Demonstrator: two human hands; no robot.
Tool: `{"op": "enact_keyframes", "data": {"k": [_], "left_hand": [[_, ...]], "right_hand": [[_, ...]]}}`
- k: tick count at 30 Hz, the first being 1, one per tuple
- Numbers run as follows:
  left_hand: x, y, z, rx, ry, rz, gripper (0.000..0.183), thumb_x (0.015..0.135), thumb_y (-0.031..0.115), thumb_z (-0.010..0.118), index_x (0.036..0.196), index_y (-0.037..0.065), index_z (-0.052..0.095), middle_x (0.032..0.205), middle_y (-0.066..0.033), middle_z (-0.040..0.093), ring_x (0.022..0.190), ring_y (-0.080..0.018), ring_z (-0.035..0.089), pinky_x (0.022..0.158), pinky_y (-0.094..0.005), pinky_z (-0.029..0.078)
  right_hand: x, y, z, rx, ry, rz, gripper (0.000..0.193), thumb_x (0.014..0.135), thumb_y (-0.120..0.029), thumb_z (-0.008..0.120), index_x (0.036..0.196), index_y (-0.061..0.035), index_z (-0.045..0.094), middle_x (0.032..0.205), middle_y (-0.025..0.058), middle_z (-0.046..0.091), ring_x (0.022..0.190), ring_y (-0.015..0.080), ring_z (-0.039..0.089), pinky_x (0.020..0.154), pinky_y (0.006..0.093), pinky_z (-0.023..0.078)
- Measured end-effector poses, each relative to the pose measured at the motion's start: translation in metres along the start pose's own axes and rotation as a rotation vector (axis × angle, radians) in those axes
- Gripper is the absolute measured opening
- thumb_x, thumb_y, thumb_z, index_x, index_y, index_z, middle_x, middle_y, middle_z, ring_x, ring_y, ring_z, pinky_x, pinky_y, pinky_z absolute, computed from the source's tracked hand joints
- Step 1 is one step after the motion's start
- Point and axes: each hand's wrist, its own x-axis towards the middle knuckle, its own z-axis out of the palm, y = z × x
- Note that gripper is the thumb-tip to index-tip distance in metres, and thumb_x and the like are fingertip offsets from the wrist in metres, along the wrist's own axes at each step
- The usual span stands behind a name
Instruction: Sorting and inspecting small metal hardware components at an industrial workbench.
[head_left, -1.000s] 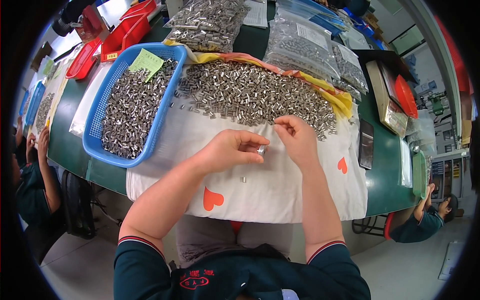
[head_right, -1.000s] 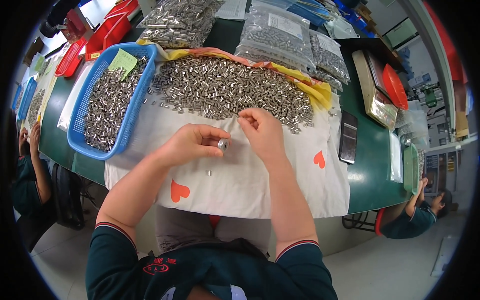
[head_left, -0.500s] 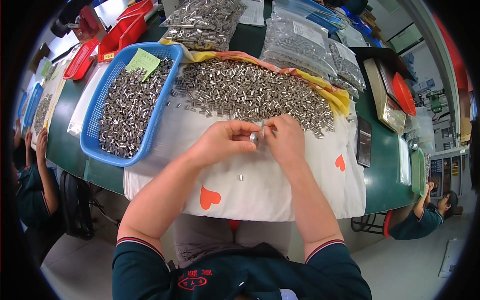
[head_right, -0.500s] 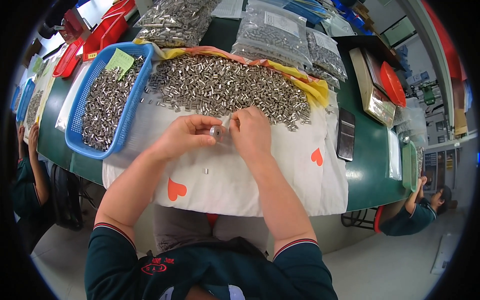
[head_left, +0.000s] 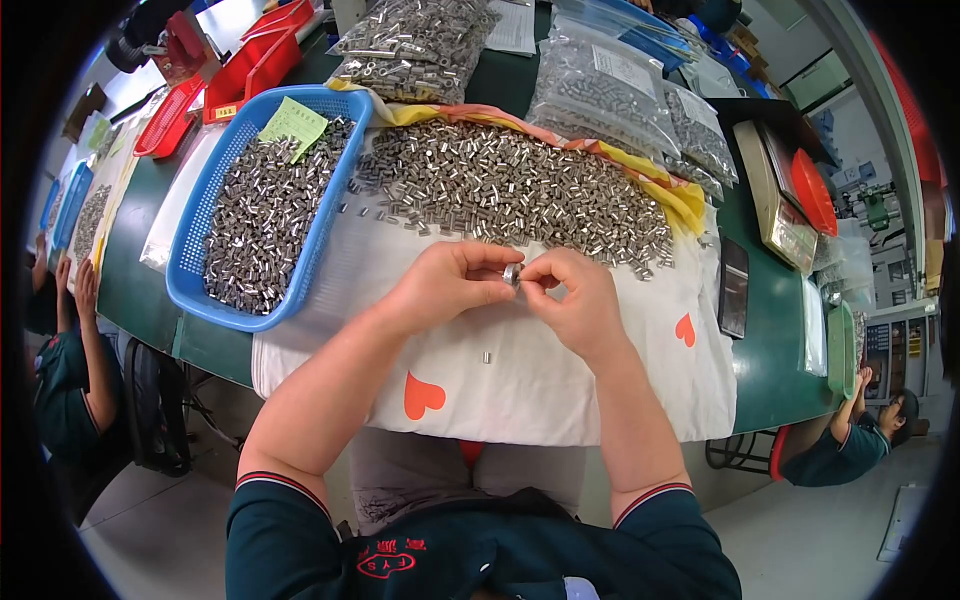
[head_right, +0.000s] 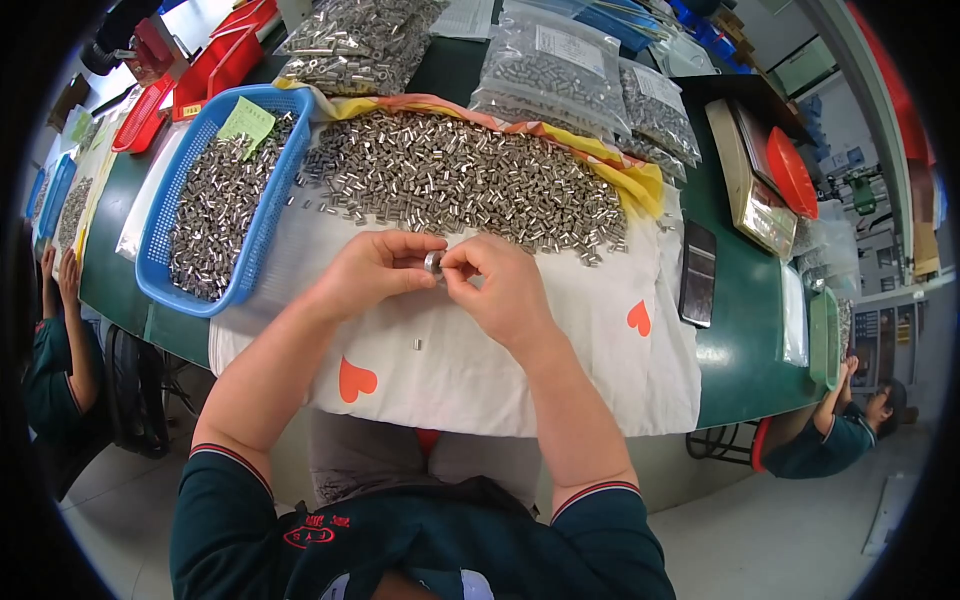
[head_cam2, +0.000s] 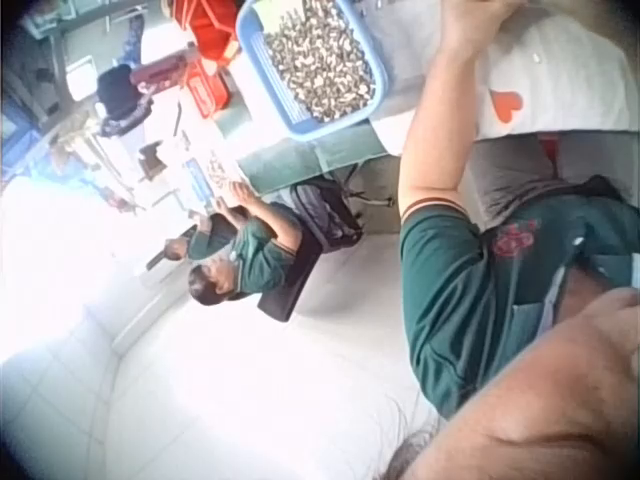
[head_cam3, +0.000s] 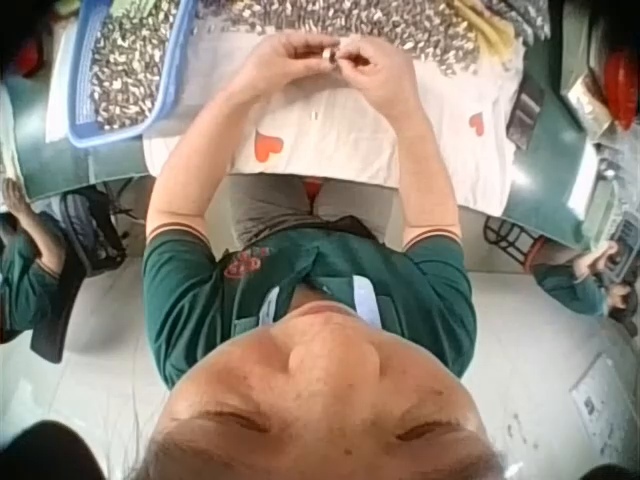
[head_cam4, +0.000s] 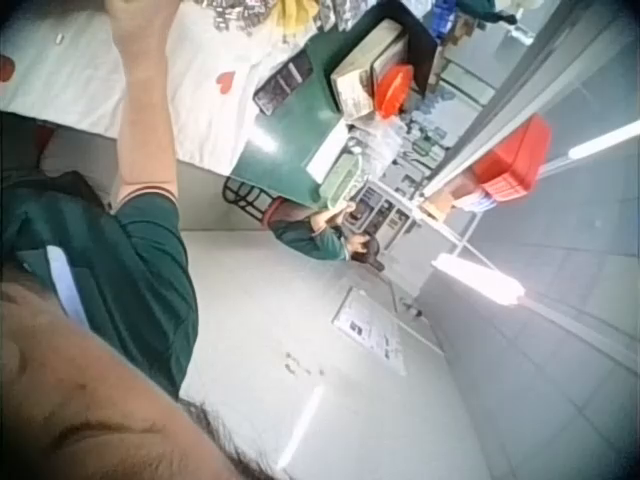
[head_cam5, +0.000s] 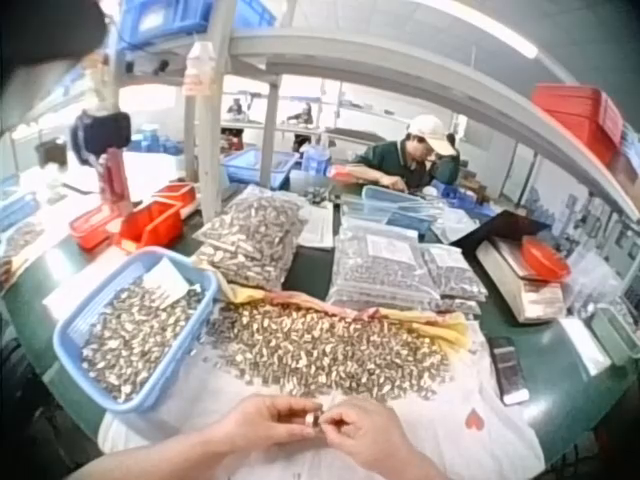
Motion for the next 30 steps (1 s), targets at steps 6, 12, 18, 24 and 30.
{"op": "enact_keyframes", "data": {"k": [6, 12, 18, 24, 30], "left_hand": [[-0.003, 0.003, 0.005, 0.131, 0.067, -0.01, 0.035, 0.074, 0.005, 0.067, 0.108, 0.001, 0.058, 0.082, 0.0016, 0.058, 0.074, -0.0039, 0.053, 0.065, -0.0186, 0.044], [-0.003, 0.005, 0.005, 0.141, 0.06, -0.011, 0.036, 0.073, 0.005, 0.068, 0.108, 0.001, 0.058, 0.083, 0.0008, 0.059, 0.075, -0.0043, 0.053, 0.066, -0.0189, 0.045], [-0.004, 0.006, 0.007, 0.061, -0.049, -0.06, 0.038, 0.076, 0.0, 0.063, 0.112, -0.002, 0.053, 0.089, -0.0008, 0.059, 0.079, -0.0052, 0.055, 0.069, -0.0196, 0.046], [-0.005, 0.004, 0.008, 0.044, -0.064, -0.077, 0.037, 0.076, -0.002, 0.062, 0.112, -0.002, 0.053, 0.092, -0.0032, 0.06, 0.082, -0.0078, 0.056, 0.074, -0.0213, 0.046], [-0.016, 0.016, 0.016, 0.381, -0.227, -0.002, 0.034, 0.072, 0.002, 0.067, 0.105, 0.001, 0.058, 0.092, -0.0024, 0.061, 0.081, -0.0071, 0.056, 0.076, -0.0225, 0.046]], "right_hand": [[-0.005, 0.001, 0.003, -0.295, 0.044, -0.162, 0.009, 0.067, 0.002, 0.06, 0.073, -0.0014, 0.057, 0.071, 0.0061, 0.057, 0.063, 0.0168, 0.056, 0.053, 0.0271, 0.047], [-0.004, -0.002, -0.003, -0.149, 0.013, -0.032, 0.009, 0.07, 0.001, 0.06, 0.079, -0.0006, 0.059, 0.074, 0.0052, 0.059, 0.064, 0.0141, 0.056, 0.056, 0.0237, 0.045], [0.001, 0.001, -0.015, 0.141, -0.156, 0.261, 0.005, 0.074, -0.001, 0.061, 0.079, -0.0001, 0.059, 0.072, -0.0015, 0.058, 0.064, 0.0045, 0.05, 0.057, 0.019, 0.041], [0.001, 0.008, -0.015, 0.109, -0.166, 0.27, 0.005, 0.074, -0.002, 0.061, 0.079, -0.002, 0.059, 0.069, -0.004, 0.054, 0.062, 0.0027, 0.046, 0.055, 0.0184, 0.039], [0.009, 0.03, -0.031, -0.232, 0.137, 0.359, 0.009, 0.072, -0.007, 0.061, 0.081, -0.0039, 0.061, 0.071, 0.0044, 0.059, 0.061, 0.0125, 0.055, 0.057, 0.0253, 0.044]]}}
